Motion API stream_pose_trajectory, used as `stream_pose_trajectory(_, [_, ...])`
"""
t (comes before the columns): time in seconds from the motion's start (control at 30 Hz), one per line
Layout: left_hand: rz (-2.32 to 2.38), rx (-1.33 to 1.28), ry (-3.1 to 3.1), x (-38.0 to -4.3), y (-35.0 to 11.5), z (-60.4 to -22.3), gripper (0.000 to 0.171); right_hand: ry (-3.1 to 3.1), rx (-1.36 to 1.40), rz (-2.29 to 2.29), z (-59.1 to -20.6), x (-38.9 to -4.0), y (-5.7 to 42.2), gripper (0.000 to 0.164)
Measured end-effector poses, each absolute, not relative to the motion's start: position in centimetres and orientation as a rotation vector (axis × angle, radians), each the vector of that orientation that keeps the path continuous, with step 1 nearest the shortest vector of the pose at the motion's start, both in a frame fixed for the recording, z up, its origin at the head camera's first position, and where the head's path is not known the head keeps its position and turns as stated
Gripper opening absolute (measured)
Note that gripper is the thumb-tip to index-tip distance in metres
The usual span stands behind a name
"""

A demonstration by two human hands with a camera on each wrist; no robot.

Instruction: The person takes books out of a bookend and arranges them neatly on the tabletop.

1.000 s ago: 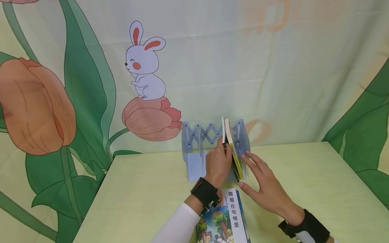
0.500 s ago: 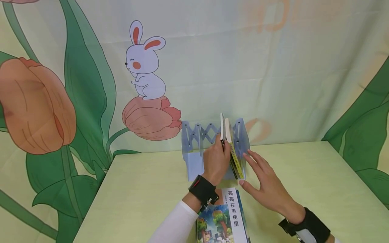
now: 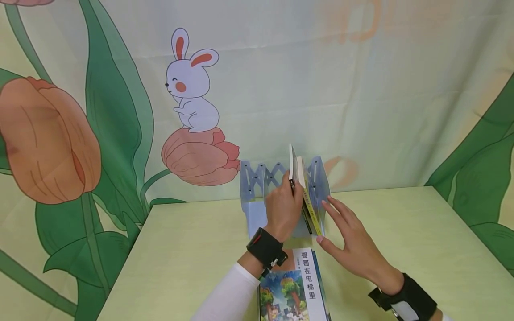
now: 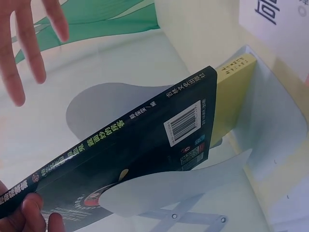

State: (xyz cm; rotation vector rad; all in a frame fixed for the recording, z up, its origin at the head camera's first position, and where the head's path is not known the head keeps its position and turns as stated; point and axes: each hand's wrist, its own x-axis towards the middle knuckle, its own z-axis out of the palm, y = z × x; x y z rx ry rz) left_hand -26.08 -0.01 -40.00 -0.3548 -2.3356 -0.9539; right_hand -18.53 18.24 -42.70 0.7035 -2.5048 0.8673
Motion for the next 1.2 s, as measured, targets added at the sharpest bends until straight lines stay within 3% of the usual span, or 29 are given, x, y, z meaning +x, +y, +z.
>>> stream_pose_trajectory(1.2, [-0.880, -0.370, -2.267, -25.7, -0.6, -37.8, 0.038, -2.501, 0.708, 0.862, -42.3, -18.3, 18.0, 0.082])
